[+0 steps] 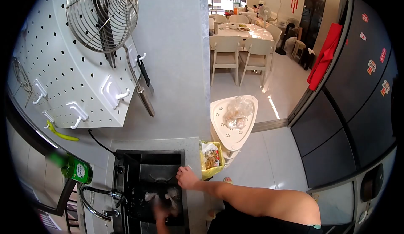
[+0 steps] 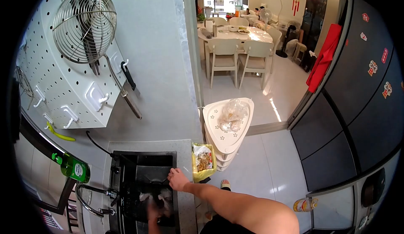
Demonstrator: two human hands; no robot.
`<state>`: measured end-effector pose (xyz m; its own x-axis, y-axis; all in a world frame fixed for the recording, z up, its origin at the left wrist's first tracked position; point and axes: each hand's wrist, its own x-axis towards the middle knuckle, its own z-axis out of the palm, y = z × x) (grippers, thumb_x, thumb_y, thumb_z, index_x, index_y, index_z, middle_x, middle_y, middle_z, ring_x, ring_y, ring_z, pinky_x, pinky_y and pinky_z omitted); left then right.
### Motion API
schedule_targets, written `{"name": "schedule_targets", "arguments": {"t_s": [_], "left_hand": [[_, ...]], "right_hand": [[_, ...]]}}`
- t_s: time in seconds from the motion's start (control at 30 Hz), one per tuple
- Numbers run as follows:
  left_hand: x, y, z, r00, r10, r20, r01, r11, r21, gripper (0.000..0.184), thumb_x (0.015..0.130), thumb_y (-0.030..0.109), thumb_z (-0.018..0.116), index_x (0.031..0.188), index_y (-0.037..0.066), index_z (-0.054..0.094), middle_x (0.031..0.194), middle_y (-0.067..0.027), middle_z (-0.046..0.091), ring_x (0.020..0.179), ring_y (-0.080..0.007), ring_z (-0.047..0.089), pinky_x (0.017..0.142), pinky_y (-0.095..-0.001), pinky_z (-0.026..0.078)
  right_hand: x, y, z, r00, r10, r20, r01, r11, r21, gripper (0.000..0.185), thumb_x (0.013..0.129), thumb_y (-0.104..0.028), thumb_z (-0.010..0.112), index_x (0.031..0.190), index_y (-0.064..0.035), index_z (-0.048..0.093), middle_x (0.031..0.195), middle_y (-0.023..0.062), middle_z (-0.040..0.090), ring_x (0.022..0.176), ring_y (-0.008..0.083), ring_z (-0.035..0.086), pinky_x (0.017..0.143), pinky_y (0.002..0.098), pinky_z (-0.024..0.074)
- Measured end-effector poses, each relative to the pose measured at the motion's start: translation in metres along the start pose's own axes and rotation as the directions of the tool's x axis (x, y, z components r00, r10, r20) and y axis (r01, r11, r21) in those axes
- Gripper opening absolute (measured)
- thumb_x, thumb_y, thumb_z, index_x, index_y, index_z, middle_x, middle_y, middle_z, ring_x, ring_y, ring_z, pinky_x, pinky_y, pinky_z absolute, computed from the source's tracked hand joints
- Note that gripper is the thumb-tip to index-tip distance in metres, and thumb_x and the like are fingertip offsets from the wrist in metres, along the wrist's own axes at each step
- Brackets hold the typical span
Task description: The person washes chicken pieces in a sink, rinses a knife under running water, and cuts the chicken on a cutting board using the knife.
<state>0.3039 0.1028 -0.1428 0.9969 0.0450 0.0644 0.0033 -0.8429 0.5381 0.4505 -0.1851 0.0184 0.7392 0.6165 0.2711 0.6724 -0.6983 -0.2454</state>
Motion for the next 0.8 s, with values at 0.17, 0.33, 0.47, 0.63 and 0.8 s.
{"name": "schedule_targets", "arguments": {"t_s": [0.17, 0.33, 0.47, 0.63, 0.8], "left_hand": [[-0.013, -0.008, 0.004, 0.974, -0.004, -0.226, 0.054, 0.975, 0.216, 0.065, 0.065, 0.033, 0.073, 0.119, 0.004, 0.051, 0.116, -0.0208, 0.053, 0.111, -0.0407, 0.047, 0.09, -0.0551, 0.036], [-0.001, 0.131, -0.052, 0.982, -0.1, -0.16, 0.156, 0.909, 0.386, 0.067, 0.06, 0.041, 0.075, 0.112, 0.004, 0.054, 0.108, -0.0216, 0.052, 0.102, -0.0422, 0.049, 0.09, -0.0536, 0.037], [-0.02, 0.052, 0.023, 0.978, -0.074, -0.195, 0.189, 0.715, 0.673, 0.055, 0.066, 0.043, 0.071, 0.107, 0.008, 0.059, 0.101, -0.0128, 0.058, 0.093, -0.0326, 0.057, 0.082, -0.0414, 0.044], [0.007, 0.096, -0.031, 0.873, -0.459, -0.167, 0.488, 0.797, 0.357, 0.047, 0.079, 0.041, 0.062, 0.114, 0.011, 0.057, 0.111, -0.0107, 0.057, 0.108, -0.0305, 0.052, 0.089, -0.0484, 0.041], [0.03, 0.138, -0.073, 0.759, -0.642, -0.111, 0.634, 0.688, 0.354, 0.052, 0.082, 0.044, 0.056, 0.123, 0.011, 0.051, 0.124, -0.015, 0.049, 0.123, -0.0338, 0.041, 0.103, -0.058, 0.027]], "right_hand": [[0.0, 0.0, 0.002, 1.0, 0.002, -0.001, -0.002, 1.0, -0.002, 0.019, 0.072, -0.027, 0.06, 0.079, -0.0093, 0.063, 0.087, 0.0031, 0.058, 0.099, 0.0229, 0.047, 0.087, 0.0371, 0.0363], [0.002, 0.001, -0.001, 0.998, 0.003, 0.056, -0.002, 1.0, -0.012, 0.021, 0.077, -0.029, 0.057, 0.083, -0.0102, 0.064, 0.089, 0.0023, 0.057, 0.101, 0.0222, 0.044, 0.09, 0.037, 0.0336], [0.0, 0.001, 0.001, 1.0, -0.005, 0.022, 0.005, 1.0, 0.005, 0.019, 0.074, -0.027, 0.059, 0.08, -0.0095, 0.063, 0.087, 0.0027, 0.057, 0.1, 0.0225, 0.046, 0.088, 0.0372, 0.0356], [0.001, 0.002, 0.003, 1.0, -0.009, 0.005, 0.009, 1.0, 0.003, 0.019, 0.074, -0.027, 0.059, 0.08, -0.0092, 0.063, 0.087, 0.003, 0.057, 0.099, 0.0228, 0.046, 0.088, 0.0375, 0.0355], [0.001, 0.0, -0.002, 0.997, -0.006, 0.074, 0.007, 1.0, -0.024, 0.023, 0.077, -0.029, 0.056, 0.084, -0.0091, 0.065, 0.09, 0.003, 0.058, 0.102, 0.0226, 0.044, 0.091, 0.0373, 0.0336]]}}
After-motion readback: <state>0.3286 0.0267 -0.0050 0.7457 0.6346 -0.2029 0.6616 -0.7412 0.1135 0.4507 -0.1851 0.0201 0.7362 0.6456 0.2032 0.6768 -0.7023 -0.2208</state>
